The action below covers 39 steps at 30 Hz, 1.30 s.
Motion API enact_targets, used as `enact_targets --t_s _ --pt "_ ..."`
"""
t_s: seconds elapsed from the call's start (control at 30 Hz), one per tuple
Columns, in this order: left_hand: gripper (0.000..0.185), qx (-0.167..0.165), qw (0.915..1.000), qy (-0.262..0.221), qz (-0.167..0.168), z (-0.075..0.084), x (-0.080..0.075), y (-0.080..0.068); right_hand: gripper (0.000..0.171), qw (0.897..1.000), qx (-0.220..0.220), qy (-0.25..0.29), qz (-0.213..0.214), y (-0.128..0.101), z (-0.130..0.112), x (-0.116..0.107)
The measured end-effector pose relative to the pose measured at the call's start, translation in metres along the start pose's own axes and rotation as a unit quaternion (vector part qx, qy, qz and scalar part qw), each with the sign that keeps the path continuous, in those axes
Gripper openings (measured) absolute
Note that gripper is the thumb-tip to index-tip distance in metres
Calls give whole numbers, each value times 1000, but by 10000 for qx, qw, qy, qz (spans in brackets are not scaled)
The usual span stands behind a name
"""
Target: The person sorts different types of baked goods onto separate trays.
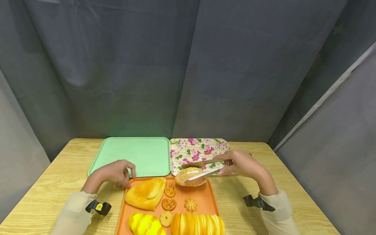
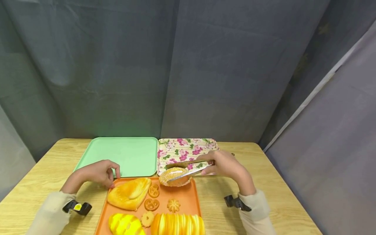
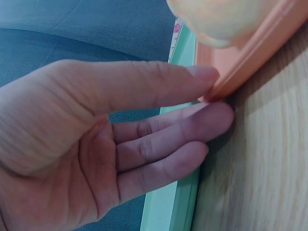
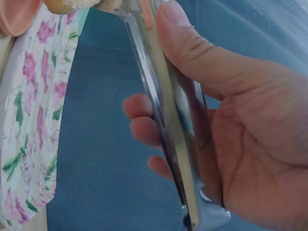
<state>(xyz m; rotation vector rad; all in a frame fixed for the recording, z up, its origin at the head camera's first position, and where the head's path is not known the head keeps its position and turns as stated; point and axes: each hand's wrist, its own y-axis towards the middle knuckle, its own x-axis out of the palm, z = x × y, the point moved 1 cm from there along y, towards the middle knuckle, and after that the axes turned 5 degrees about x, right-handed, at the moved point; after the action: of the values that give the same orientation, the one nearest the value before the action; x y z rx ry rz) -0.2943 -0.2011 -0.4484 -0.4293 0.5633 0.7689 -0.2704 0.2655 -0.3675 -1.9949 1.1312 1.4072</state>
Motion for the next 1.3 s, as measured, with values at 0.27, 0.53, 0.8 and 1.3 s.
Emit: enact_targets --t_s 0.27,0.53,0.8,1.3 --pt "22 91 10000 17 9 1 0 -2 51 9948 -71 -491 894 -1 -13 -7" --pt "22 196 9998 -61 21 1 2 -3 55 9640 62 -1188 2379 -2 -9 -10" --pt "21 265 9996 -32 -8 1 1 -2 59 9135 508 -1929 3546 -3 9 -12" --pt "21 143 9999 95 23 -2 0 0 61 8834 1451 -2518 3677 1 58 4"
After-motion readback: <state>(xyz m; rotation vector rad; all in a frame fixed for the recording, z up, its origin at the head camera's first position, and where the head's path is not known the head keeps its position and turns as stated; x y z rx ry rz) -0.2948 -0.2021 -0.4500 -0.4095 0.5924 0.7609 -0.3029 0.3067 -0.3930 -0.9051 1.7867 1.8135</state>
